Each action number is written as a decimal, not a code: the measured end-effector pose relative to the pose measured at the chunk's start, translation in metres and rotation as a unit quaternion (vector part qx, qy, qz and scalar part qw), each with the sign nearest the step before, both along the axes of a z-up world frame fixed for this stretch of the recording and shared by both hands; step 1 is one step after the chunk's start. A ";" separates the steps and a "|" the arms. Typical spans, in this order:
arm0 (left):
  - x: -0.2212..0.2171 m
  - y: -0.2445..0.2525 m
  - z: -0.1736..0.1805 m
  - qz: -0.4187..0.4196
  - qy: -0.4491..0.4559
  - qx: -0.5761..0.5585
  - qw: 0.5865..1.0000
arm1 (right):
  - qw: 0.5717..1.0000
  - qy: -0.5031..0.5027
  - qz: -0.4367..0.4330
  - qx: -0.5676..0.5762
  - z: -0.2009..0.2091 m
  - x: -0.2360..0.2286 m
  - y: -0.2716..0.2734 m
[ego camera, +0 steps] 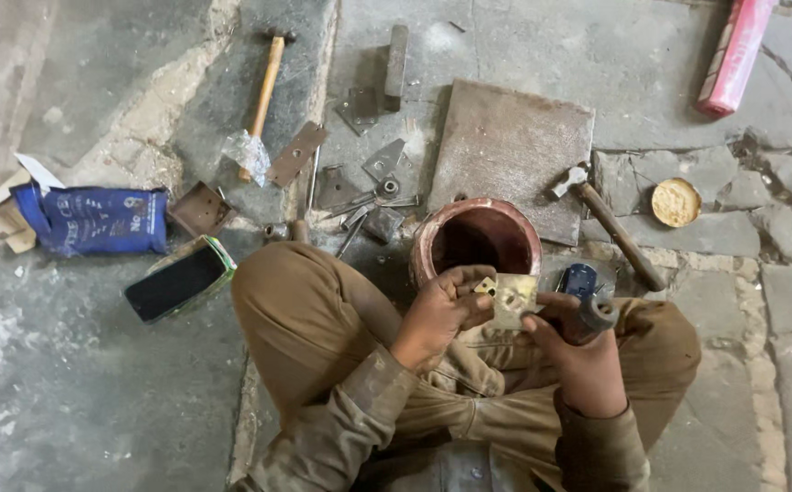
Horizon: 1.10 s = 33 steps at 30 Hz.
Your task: The person sits on the floor and uses a hammer and chisel to shape a small metal piece. They repeatedly strike the chisel to create or enlarge a hole, then inspect the piece and use a hammer to flatten or shape it on a metal block.
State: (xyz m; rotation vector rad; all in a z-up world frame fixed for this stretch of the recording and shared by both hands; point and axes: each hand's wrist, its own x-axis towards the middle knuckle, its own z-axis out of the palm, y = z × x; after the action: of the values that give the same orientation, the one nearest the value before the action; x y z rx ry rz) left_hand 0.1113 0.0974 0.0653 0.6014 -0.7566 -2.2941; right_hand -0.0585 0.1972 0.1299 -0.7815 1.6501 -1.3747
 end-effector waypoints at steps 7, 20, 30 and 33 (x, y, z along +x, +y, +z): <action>-0.003 0.007 0.002 -0.012 -0.003 -0.021 1.000 | 1.000 0.016 0.012 0.012 -0.005 -0.003 0.002; 0.011 -0.001 0.034 -0.022 -0.109 -0.170 0.979 | 0.995 0.091 0.048 0.002 -0.024 -0.010 0.004; 0.006 0.004 0.034 0.031 -0.203 -0.237 0.950 | 0.997 0.051 0.052 -0.007 -0.039 -0.007 0.005; 0.001 0.005 0.022 0.004 -0.083 -0.148 0.985 | 0.998 0.022 0.047 -0.022 -0.037 -0.012 0.006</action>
State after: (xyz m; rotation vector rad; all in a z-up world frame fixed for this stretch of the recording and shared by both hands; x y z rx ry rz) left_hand 0.1124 0.1019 0.0871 0.6574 -1.1485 -2.0864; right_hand -0.0704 0.2029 0.0929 -0.9096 1.5995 -1.3407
